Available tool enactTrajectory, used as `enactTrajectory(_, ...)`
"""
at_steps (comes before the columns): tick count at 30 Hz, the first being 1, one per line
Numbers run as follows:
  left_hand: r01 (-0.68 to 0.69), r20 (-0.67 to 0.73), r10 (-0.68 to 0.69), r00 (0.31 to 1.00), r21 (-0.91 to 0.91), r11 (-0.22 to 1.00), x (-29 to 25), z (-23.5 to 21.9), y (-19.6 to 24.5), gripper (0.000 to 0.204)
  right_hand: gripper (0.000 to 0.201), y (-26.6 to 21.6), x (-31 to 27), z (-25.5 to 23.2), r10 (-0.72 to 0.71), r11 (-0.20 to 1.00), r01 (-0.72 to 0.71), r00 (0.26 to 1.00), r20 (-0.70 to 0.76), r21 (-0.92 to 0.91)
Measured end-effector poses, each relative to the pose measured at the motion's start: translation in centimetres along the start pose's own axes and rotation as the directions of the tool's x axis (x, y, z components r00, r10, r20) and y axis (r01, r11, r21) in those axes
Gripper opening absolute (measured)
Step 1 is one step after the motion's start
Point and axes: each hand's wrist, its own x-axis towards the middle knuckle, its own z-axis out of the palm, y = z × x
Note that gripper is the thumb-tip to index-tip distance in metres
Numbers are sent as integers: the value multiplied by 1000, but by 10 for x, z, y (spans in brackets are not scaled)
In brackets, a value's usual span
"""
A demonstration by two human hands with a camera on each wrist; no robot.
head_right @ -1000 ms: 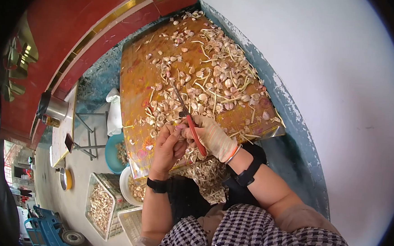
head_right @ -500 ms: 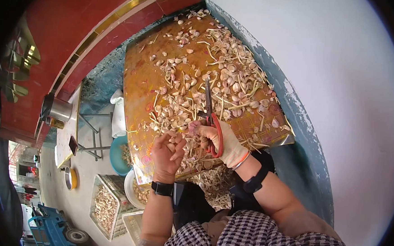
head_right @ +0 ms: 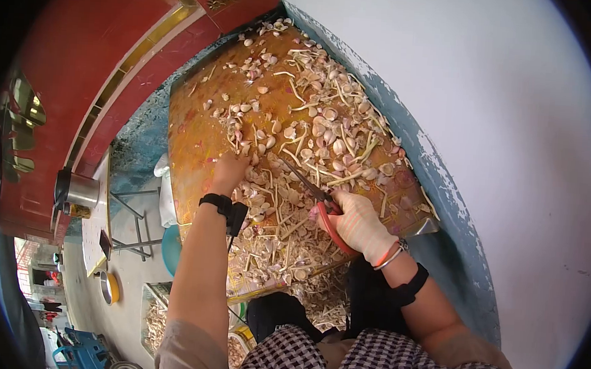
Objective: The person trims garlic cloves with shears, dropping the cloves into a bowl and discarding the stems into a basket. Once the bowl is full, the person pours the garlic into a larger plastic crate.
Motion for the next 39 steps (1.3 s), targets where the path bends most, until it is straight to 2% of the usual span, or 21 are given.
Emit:
enactTrajectory(1, 1, 18, -1, 1000, 0, 1000, 2, 3, -2, 45, 30, 12, 5, 2, 18, 1000, -18, 1000, 2, 0)
enactTrajectory(3, -12, 5, 12, 1000, -7, 1000, 7, 3, -1, 43, 34, 32, 19, 13, -59, 956, 43, 997, -45, -289)
enactTrajectory(5, 19, -44, -19, 999, 5, 1000, 4, -3, -3, 42, 37, 34, 15, 12, -20, 963, -1, 997, -78, -270)
enactTrajectory(6, 68, 7, -68, 998, -160, 985, -9, -22, 6, 41, 35, 32, 12, 8, -34, 983, 9, 990, -135, -185)
enactTrajectory(7, 125, 64, -111, 992, -316, 941, -23, -39, 13, 40, 34, 28, 8, 4, -42, 995, 24, 981, -192, -99)
enactTrajectory(8, 114, 47, -105, 993, -557, 823, -39, -46, 13, 30, 33, 17, 4, -4, -27, 989, -7, 972, -233, -146)
enactTrajectory(9, 114, 46, -107, 993, -554, 825, -56, -55, 11, 30, 30, 26, 4, -4, -5, 998, -10, 969, -248, -57)
enactTrajectory(11, 85, 128, 37, 991, -823, 562, -92, -71, 7, 20, 29, 14, -6, -10, -65, 997, 54, 965, -253, -50)
enactTrajectory(13, 106, 164, 89, 982, -883, 457, -140, -76, 8, 16, 30, 6, -22, -10, -148, 984, 124, 971, -190, -131)
enactTrajectory(15, 148, 224, 96, 970, -855, 497, -186, -74, 8, 16, 36, -13, -45, -12, -210, 927, 202, 978, 8, -317)
enactTrajectory(17, 127, 217, 93, 972, -812, 570, -227, -63, 9, 19, 39, -17, -64, -1, -363, 811, 344, 930, 54, -474)
enactTrajectory(19, 88, 222, 111, 969, -724, 684, -255, -56, 5, 21, 39, -25, -81, 7, -402, 754, 392, 910, 102, -527)
enactTrajectory(20, -23, 127, 133, 983, -631, 776, -271, -53, 6, 18, 40, -28, -90, 10, -433, 697, 427, 891, 136, -576)
enactTrajectory(24, -12, 150, 127, 980, -600, 800, -309, -60, 0, 23, 40, -39, -116, 12, -440, 626, 515, 853, 280, -585)
enactTrajectory(27, 7, 214, 182, 960, -666, 746, -331, -69, -3, 17, 39, -47, -133, 7, -499, 595, 597, 799, 335, -539)
enactTrajectory(28, -42, 205, 189, 960, -565, 824, -336, -71, -5, 17, 39, -52, -139, 5, -481, 570, 595, 801, 357, -567)
enactTrajectory(31, -96, 159, 205, 966, -516, 851, -357, -74, -2, 19, 36, -51, -148, 4, -468, 554, 638, 770, 434, -535)
enactTrajectory(35, -96, 137, 178, 974, -465, 880, -383, -83, 3, 28, 34, -55, -166, 8, -395, 561, 618, 784, 478, -550)
enactTrajectory(37, -91, 115, 176, 978, -523, 847, -397, -82, 2, 27, 32, -48, -172, 17, -405, 602, 623, 777, 481, -500)
enactTrajectory(38, -87, 98, 175, 980, -579, 811, -403, -81, 0, 27, 32, -39, -171, 21, -378, 692, 591, 786, 490, -414)
enactTrajectory(39, -83, 92, 167, 982, -580, 811, -406, -82, -2, 27, 32, -40, -175, 22, -382, 687, 599, 779, 497, -411)
